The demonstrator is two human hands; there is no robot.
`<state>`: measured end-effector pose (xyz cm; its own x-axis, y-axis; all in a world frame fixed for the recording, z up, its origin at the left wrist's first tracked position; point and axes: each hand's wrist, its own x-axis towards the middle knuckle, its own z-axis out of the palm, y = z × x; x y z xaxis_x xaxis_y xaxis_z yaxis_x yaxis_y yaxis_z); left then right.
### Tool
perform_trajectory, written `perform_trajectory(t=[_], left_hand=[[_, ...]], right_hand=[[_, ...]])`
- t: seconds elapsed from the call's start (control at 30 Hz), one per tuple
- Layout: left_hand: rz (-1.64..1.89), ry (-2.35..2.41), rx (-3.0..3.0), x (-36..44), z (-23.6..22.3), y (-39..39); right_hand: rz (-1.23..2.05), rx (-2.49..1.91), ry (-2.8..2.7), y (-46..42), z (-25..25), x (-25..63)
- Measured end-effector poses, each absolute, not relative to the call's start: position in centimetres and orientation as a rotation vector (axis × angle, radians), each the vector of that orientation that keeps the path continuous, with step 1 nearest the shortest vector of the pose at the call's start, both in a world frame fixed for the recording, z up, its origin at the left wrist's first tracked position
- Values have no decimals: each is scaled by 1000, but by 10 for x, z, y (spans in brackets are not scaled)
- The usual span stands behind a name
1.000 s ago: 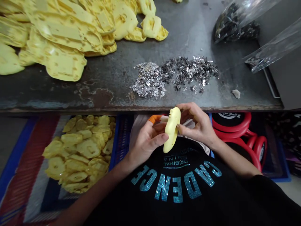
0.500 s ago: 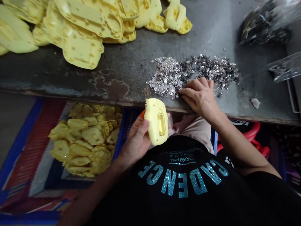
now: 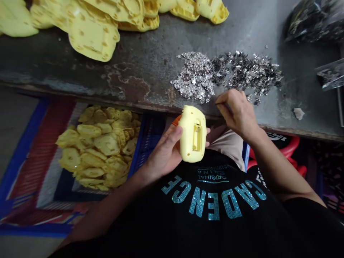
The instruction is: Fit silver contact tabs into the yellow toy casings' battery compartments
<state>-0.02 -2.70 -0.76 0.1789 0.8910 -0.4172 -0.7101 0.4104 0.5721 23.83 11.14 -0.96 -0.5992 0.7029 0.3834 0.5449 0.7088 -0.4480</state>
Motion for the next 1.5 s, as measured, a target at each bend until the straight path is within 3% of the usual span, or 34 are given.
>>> perform_trajectory(t=[0.13,0.23,0.77,1.13,1.5], left_hand=[[1082,724,258,6,-1,-28],[1028,669,285,11,6,-29],[898,687,360,14,15,-46],[938,546,346,18,13,-51],[1012,624,424,17,11,-53]], right_hand=[[853,-774,-2274,88,31,234],[967,-659,-2315,79,51,234],[832,-738,-2347,45,81,233],[325,-714,-2419,27,72,231],[724,-806,-2210,39,65,240]])
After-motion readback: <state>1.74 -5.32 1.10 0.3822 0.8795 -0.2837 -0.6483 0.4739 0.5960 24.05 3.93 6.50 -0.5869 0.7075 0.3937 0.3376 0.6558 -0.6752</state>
